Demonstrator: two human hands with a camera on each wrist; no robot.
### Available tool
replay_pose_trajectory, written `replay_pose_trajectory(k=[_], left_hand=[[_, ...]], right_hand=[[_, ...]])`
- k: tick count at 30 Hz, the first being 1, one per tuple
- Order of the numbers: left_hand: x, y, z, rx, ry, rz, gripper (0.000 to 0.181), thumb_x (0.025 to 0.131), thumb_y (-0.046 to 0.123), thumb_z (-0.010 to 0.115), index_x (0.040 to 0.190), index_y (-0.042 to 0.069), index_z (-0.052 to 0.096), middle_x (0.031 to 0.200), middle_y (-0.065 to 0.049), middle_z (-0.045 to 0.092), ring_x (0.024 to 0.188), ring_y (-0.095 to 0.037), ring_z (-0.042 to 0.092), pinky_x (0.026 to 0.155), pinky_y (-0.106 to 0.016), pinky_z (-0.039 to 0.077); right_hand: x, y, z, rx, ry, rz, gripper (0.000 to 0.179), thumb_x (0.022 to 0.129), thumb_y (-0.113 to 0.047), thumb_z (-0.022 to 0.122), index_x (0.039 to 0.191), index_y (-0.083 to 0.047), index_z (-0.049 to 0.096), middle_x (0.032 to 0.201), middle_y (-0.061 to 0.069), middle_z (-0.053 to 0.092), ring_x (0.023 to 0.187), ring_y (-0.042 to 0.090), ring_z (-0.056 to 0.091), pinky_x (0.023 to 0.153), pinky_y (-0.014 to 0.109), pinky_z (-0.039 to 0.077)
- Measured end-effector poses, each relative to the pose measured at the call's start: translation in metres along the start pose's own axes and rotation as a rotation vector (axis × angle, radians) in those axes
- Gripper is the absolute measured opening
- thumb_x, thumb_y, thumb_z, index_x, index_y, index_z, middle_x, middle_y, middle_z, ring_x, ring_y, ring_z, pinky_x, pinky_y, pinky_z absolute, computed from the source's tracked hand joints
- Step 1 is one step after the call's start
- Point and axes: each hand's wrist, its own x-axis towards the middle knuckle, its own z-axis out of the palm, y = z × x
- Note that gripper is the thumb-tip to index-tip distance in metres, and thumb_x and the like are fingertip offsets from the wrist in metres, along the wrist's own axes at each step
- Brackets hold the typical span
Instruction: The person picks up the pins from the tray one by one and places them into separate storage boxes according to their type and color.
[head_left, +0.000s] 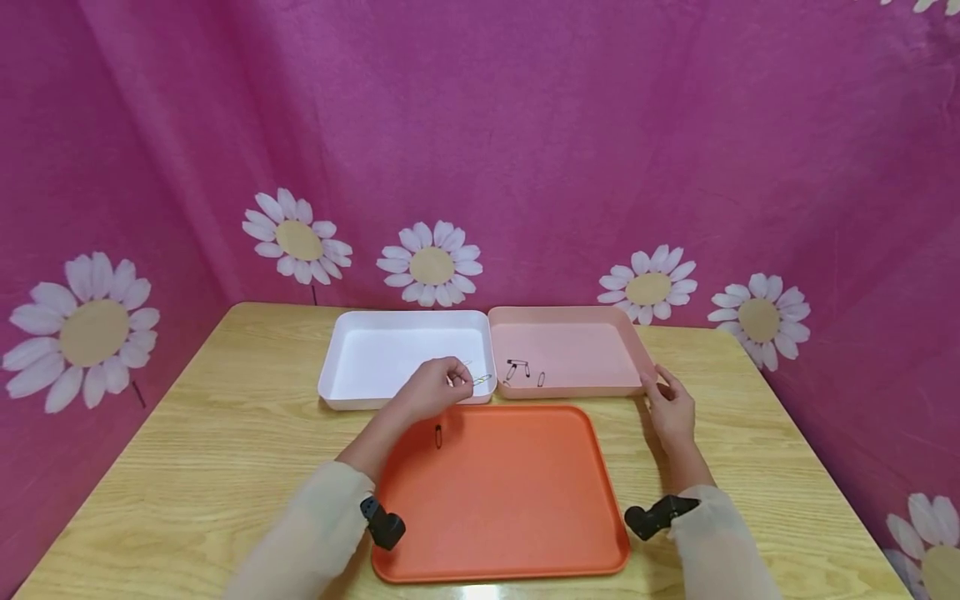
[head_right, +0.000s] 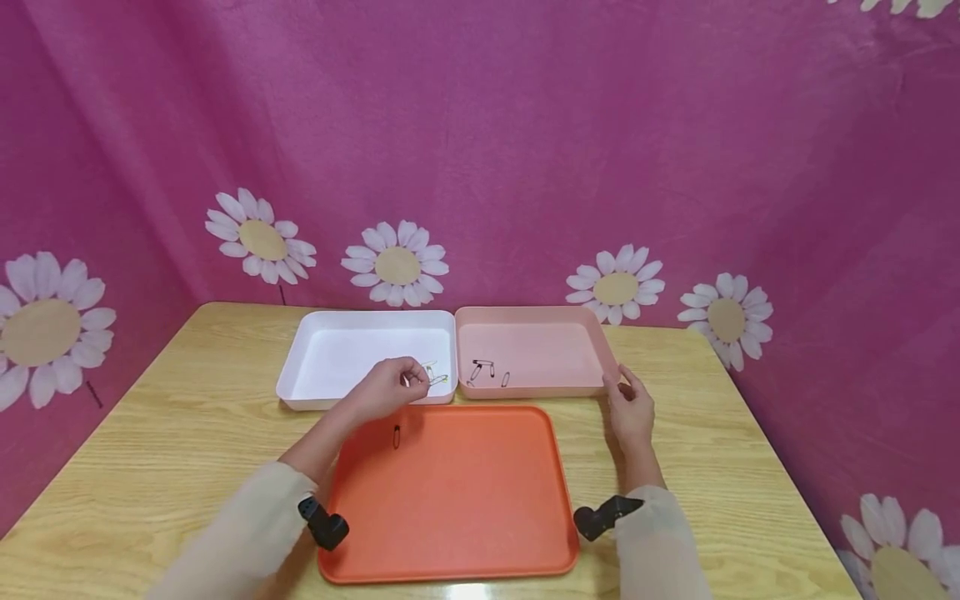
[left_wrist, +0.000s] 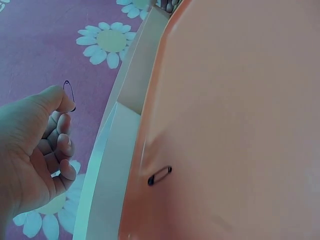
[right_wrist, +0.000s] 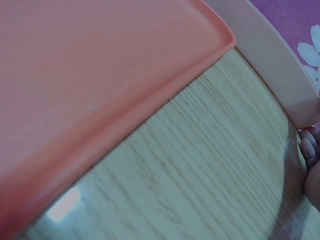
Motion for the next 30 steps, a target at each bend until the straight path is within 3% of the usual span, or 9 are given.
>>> replay_pose_trajectory(k=[9,16,23,30], left_hand=[[0.012,0.006,0.010,-0.005,0.016,0.026,0.012,0.083,0.017,0.058,0.089,0.009,0.063,0.078,0.000,0.056,0.071,-0.013,0.048,0.064,-0.023,0.041],[0.019,0.010,0.015,-0.031,0.039,0.010,0.011,0.084,0.018,0.059,0.089,0.009,0.062,0.078,0.000,0.054,0.075,-0.013,0.048,0.067,-0.024,0.040],[0.027,0.013,0.021,-0.014,0.073,0.028,0.012,0.083,0.017,0.059,0.090,0.008,0.063,0.079,-0.001,0.056,0.073,-0.013,0.048,0.066,-0.023,0.039],[0.035,0.018,0.025,-0.020,0.095,0.008,0.013,0.084,0.018,0.057,0.092,0.008,0.062,0.080,-0.001,0.057,0.071,-0.014,0.048,0.063,-0.023,0.039]], right_hand=[[0.000,0.000,0.000,0.034,0.002,0.015,0.061,0.090,-0.047,0.053,0.142,-0.017,0.041,0.134,0.015,0.049,0.118,0.018,0.044,0.077,0.007,0.034],[0.000,-0.001,0.000,0.042,0.006,0.013,0.060,0.090,-0.046,0.054,0.141,-0.017,0.043,0.132,0.014,0.050,0.109,0.011,0.043,0.075,0.008,0.035],[0.001,0.000,0.000,0.037,-0.001,0.018,0.062,0.090,-0.048,0.053,0.142,-0.016,0.041,0.135,0.015,0.048,0.118,0.018,0.043,0.078,0.009,0.034],[0.001,0.001,0.000,0.025,0.004,0.011,0.060,0.091,-0.047,0.053,0.141,-0.017,0.042,0.130,0.015,0.052,0.105,0.010,0.045,0.069,0.005,0.035]])
